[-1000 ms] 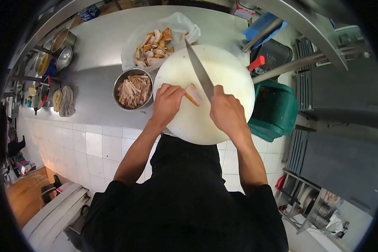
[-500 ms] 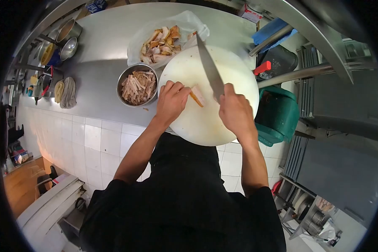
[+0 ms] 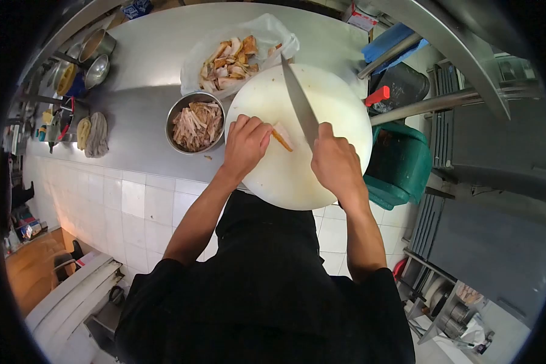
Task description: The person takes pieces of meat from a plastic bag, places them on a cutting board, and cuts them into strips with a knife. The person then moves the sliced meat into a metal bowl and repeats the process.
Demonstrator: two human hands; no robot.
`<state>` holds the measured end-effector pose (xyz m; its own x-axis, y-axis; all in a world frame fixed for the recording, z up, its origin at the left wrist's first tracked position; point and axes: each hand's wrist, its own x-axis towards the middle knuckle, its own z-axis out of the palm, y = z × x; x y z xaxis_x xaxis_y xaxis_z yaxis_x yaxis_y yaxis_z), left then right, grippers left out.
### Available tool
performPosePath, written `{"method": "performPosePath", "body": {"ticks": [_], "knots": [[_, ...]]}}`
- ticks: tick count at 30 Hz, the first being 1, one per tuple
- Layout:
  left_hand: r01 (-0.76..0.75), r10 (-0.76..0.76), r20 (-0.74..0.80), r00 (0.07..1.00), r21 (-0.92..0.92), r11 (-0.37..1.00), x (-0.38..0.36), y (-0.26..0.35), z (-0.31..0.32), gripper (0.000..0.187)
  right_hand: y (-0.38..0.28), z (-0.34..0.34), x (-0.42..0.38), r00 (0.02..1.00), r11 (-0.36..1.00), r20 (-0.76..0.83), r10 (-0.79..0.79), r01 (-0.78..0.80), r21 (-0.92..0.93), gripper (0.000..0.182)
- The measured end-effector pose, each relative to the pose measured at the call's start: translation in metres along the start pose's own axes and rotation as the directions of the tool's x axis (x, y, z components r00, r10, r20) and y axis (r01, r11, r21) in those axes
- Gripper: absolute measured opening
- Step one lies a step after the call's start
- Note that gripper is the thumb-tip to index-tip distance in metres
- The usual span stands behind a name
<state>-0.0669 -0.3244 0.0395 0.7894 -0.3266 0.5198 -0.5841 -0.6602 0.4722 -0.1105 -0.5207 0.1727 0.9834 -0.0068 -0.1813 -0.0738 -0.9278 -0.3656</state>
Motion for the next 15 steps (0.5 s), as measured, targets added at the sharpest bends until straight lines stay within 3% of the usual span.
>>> {"method": "performPosePath", "body": {"ticks": [4,7,9,11,12,15], "knots": [[0.007,-0.007,-0.012,1.000,-0.006,1.000,-0.001,0.000,0.000,0.014,-0.023,-0.010,-0.012,0.998,1.000,-0.064,-0.019,0.018,-0.014,0.016],[0.021,-0.023,0.026,0.999,0.045,0.999,-0.001,0.000,0.001,0.012,-0.010,0.046,0.007,0.998,0.998,0.057,-0.033,0.035,-0.048,0.024],[0.012,-0.012,0.004,1.000,0.037,0.999,0.003,-0.001,0.003,0.011,0.007,0.043,0.013,0.997,1.000,0.082,-0.003,0.004,-0.010,0.030],[0.002,-0.002,-0.005,1.000,0.031,1.000,-0.001,-0.002,0.003,0.010,0.032,0.040,0.011,0.991,0.981,0.073,-0.113,0.099,0.166,0.033],[0.003,-0.002,-0.023,1.000,0.029,1.000,0.001,-0.003,0.004,0.009,0.031,0.028,0.008,0.987,0.990,0.133,-0.092,0.076,0.121,0.028],[0.024,-0.022,-0.042,0.999,0.033,0.999,-0.002,-0.001,0.004,0.008,0.025,0.012,0.000,0.994,1.000,0.113,0.007,-0.007,-0.008,0.024]]}}
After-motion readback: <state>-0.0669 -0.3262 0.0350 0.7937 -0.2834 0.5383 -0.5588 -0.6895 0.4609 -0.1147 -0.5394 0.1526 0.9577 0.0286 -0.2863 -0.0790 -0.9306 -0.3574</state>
